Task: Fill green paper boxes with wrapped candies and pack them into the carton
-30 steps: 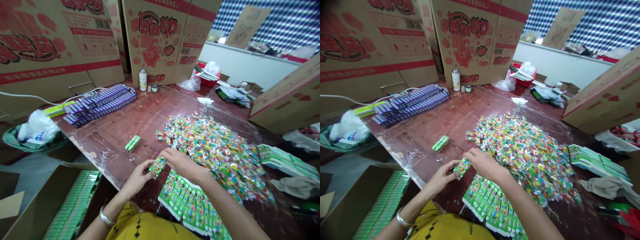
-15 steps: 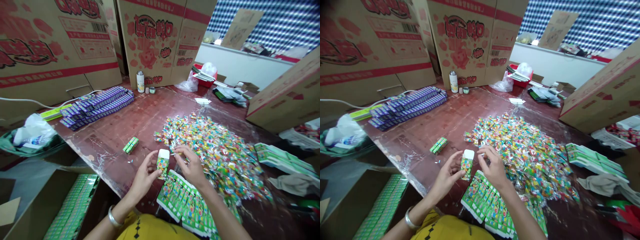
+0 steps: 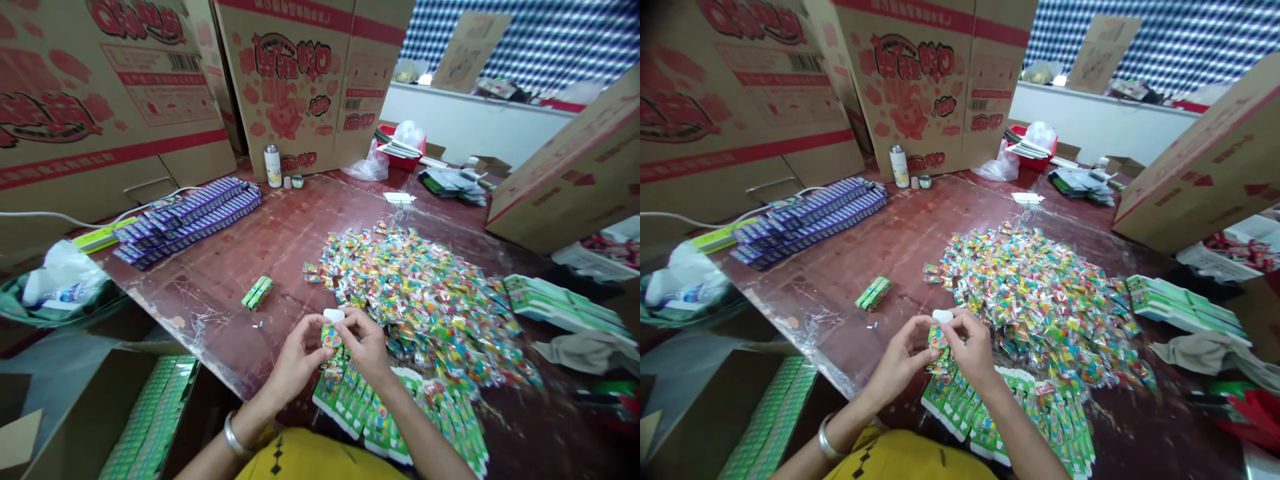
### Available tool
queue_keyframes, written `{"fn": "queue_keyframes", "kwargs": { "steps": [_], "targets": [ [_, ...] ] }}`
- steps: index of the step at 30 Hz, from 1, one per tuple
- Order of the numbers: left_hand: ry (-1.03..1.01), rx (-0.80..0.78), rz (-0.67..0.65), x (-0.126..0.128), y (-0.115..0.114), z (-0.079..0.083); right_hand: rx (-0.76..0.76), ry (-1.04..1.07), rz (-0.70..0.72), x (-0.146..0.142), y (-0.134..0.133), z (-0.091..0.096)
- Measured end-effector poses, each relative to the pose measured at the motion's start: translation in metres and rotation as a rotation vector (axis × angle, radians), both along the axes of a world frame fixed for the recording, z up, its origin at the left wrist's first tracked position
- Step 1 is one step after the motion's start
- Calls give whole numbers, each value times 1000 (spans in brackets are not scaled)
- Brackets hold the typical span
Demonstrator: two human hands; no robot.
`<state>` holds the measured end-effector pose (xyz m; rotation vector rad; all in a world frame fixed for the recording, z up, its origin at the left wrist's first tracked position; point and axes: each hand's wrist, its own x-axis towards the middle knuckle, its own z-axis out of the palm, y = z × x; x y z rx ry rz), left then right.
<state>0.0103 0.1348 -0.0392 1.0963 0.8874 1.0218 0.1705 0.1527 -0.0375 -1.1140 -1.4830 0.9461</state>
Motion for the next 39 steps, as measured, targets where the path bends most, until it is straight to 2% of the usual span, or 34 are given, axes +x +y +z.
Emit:
{"fn": "queue_keyframes", "kwargs": {
  "steps": [3,5,8,12,16,19,22,26,29,31,33,35,39],
  "targets": [
    [-5,-1,76,0,0,0,-90,193,-4,-4,2,-1],
    [20,-2,108,0,0,0,-125,238,34,-6,3,2],
    [77,16,121,-1,0,-1,-204,218,111,-5,8,9],
    [162,52,114,-2,-3,1,-355,154,129,2,16,14],
    [200,68,31,-5,-4,6,-402,132,160,8,22,12],
    [188,58,-3,-8,-3,8,-332,74,153,8,21,12],
    [145,23,0,-12,-1,8,-159,-67,143,5,13,17],
    [61,-1,42,-16,5,4,-7,-382,267,3,0,22],
    [71,-39,95,-16,9,-3,132,-635,276,0,-4,17],
    [111,-70,124,-16,12,-6,193,-692,241,-5,-4,9],
    [195,-66,120,-21,16,-7,203,-701,205,-11,-3,2],
    [410,18,135,-32,23,-4,170,-710,183,-15,-2,-3],
    [1149,335,400,-67,44,1,98,-718,148,-10,-1,-7]
  ]
}}
